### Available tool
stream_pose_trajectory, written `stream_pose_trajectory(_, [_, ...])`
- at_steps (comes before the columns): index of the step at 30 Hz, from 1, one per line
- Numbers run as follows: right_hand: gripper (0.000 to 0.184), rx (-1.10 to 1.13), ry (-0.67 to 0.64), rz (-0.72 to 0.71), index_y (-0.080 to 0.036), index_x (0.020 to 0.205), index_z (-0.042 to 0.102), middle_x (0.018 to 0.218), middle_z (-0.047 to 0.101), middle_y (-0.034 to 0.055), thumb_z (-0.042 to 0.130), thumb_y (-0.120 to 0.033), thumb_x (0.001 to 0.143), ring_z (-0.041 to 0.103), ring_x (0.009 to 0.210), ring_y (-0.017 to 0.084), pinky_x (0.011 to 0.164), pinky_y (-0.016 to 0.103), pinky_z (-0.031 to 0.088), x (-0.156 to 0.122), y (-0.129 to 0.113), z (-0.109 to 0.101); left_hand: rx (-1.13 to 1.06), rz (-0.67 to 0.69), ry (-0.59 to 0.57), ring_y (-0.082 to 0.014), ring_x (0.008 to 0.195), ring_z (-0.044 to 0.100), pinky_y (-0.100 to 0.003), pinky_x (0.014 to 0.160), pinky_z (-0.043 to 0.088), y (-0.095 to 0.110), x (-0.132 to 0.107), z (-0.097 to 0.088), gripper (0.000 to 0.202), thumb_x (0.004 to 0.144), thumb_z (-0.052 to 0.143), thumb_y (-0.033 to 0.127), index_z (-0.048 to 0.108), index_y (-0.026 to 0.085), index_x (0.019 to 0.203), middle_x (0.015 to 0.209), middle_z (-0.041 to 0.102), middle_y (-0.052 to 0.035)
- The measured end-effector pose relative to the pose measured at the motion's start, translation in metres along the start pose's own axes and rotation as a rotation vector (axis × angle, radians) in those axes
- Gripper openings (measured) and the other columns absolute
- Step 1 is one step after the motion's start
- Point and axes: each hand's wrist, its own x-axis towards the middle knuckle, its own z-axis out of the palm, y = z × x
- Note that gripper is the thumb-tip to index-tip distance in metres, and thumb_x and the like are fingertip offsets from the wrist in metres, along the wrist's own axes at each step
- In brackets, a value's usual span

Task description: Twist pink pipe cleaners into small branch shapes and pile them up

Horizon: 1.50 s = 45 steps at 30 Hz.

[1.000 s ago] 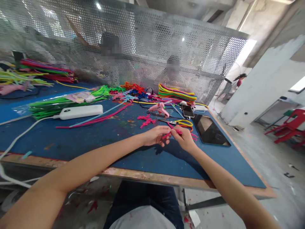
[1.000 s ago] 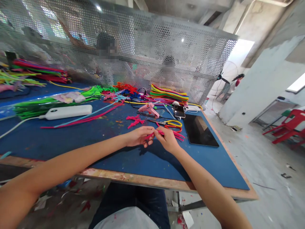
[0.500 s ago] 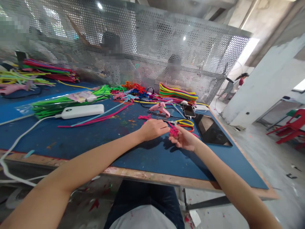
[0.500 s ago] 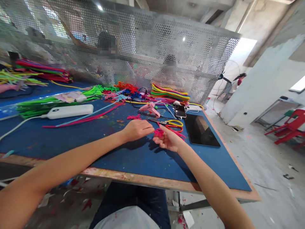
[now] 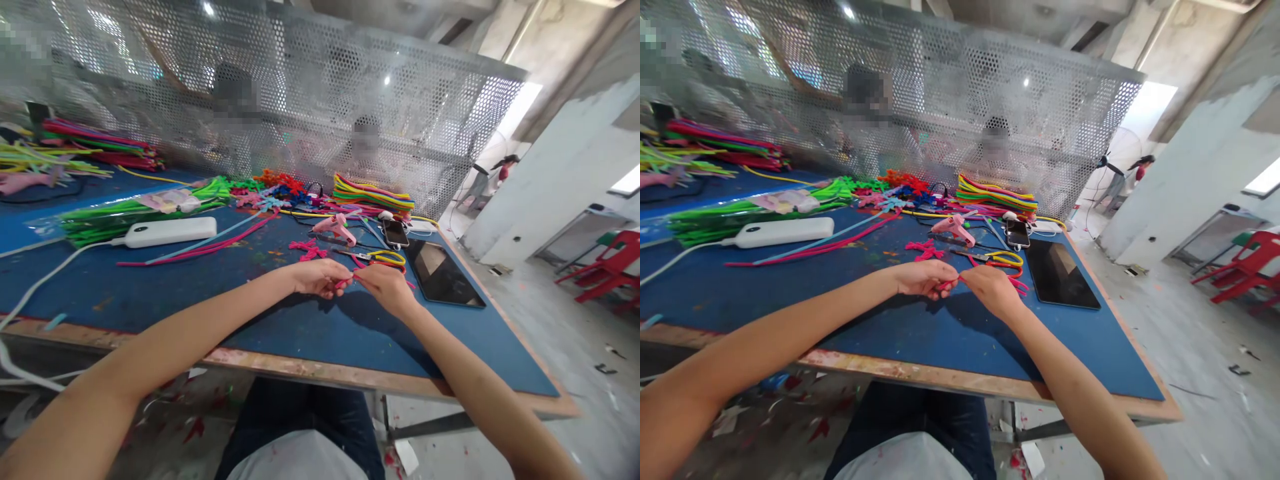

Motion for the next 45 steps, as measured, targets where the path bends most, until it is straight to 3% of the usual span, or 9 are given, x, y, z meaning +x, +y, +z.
stream_pose_trajectory(5, [0.047, 0.895, 0.003, 0.842, -0.011, 0.089, 0.061, 0.081, 0.068, 0.0105, 0.046, -0.055, 0.083, 0.067, 0.070, 0.016, 0.064, 0.027, 0.056, 0.005, 0.001, 0.003, 0.847, 0.562, 0.510, -0.0143, 0.074, 0.056, -0.025, 0.066, 0.041, -0.005, 0.000, -0.002, 0.027, 0.087, 0.045, 0.035, 0.063, 0.016, 0.084, 0.079, 0.064, -0.0055])
stream_pose_trajectory(8, [0.055, 1.210, -0.187, 1.145, -0.006, 0.088, 0.059, 0.072, 0.068, 0.0112, 0.035, -0.055, 0.088, 0.066, 0.060, 0.012, 0.054, 0.019, 0.056, 0.008, 0.004, -0.001, 1.385, 0.819, 0.494, -0.0140, 0.080, 0.056, -0.026, 0.070, 0.039, -0.005, -0.003, -0.005, 0.022, 0.089, 0.042, 0.022, 0.064, 0.019, 0.086, 0.083, 0.065, -0.0061])
stream_pose_trajectory(11, [0.041, 1.277, -0.234, 1.174, -0.008, 0.085, 0.057, 0.063, 0.065, 0.0046, 0.036, -0.041, 0.093, 0.062, 0.050, 0.006, 0.048, 0.012, 0.053, 0.009, 0.004, -0.001, 1.619, 0.958, 0.441, -0.0132, 0.081, 0.055, -0.026, 0.068, 0.037, -0.003, -0.007, -0.005, 0.023, 0.089, 0.040, 0.017, 0.062, 0.022, 0.092, 0.084, 0.065, -0.0047])
stream_pose_trajectory(15, [0.020, 1.174, -0.187, 1.109, -0.010, 0.077, 0.056, 0.058, 0.062, 0.0001, 0.048, -0.022, 0.090, 0.058, 0.044, 0.002, 0.045, 0.008, 0.050, 0.009, 0.003, 0.003, 1.622, 0.949, 0.420, -0.0141, 0.083, 0.056, -0.027, 0.070, 0.037, -0.001, -0.009, -0.004, 0.025, 0.090, 0.039, 0.018, 0.063, 0.024, 0.093, 0.086, 0.067, -0.0046])
stream_pose_trajectory(20, [0.010, 0.971, -0.054, 0.863, -0.013, 0.076, 0.059, 0.060, 0.063, -0.0014, 0.068, -0.017, 0.073, 0.059, 0.048, 0.006, 0.047, 0.013, 0.051, 0.006, 0.007, 0.007, 1.223, 0.722, 0.397, -0.0155, 0.084, 0.058, -0.026, 0.072, 0.039, -0.004, -0.002, -0.005, 0.024, 0.088, 0.045, 0.030, 0.066, 0.020, 0.087, 0.088, 0.068, -0.0067])
stream_pose_trajectory(26, [0.014, -0.138, -0.191, -0.158, -0.020, 0.085, 0.064, 0.084, 0.066, 0.0065, 0.050, -0.023, 0.085, 0.061, 0.078, 0.017, 0.069, 0.030, 0.050, 0.002, 0.004, -0.001, 0.117, 0.033, 0.022, -0.0121, 0.058, 0.059, -0.023, 0.059, 0.044, -0.011, 0.005, -0.011, 0.025, 0.071, 0.066, 0.039, 0.065, 0.014, 0.072, 0.065, 0.064, -0.0026])
stream_pose_trajectory(29, [0.022, -0.495, -0.232, -0.418, -0.021, 0.095, 0.062, 0.092, 0.066, 0.0086, 0.040, -0.019, 0.090, 0.060, 0.082, 0.018, 0.070, 0.032, 0.047, -0.001, -0.002, -0.005, -0.316, -0.225, -0.131, -0.0093, 0.054, 0.056, -0.021, 0.055, 0.044, -0.010, 0.003, -0.012, 0.027, 0.062, 0.075, 0.035, 0.062, 0.012, 0.068, 0.059, 0.060, -0.0005])
stream_pose_trajectory(40, [0.017, -0.437, -0.231, -0.436, -0.028, 0.092, 0.062, 0.111, 0.063, 0.0064, 0.047, -0.024, 0.089, 0.060, 0.097, 0.020, 0.082, 0.041, 0.049, -0.014, 0.000, -0.013, -0.567, -0.371, -0.413, -0.0063, 0.029, 0.024, -0.017, 0.029, 0.018, -0.006, -0.004, -0.007, 0.041, 0.074, 0.061, 0.046, 0.051, 0.016, 0.048, 0.033, 0.029, 0.0041])
stream_pose_trajectory(45, [0.019, -0.473, -0.186, -0.423, -0.026, 0.087, 0.064, 0.103, 0.066, 0.0069, 0.045, -0.024, 0.089, 0.062, 0.090, 0.018, 0.080, 0.038, 0.051, -0.012, -0.005, -0.011, -0.391, -0.306, -0.419, -0.0115, 0.038, 0.043, -0.021, 0.037, 0.034, -0.008, -0.006, -0.002, 0.058, 0.076, 0.040, 0.068, 0.058, 0.017, 0.055, 0.039, 0.045, -0.0012])
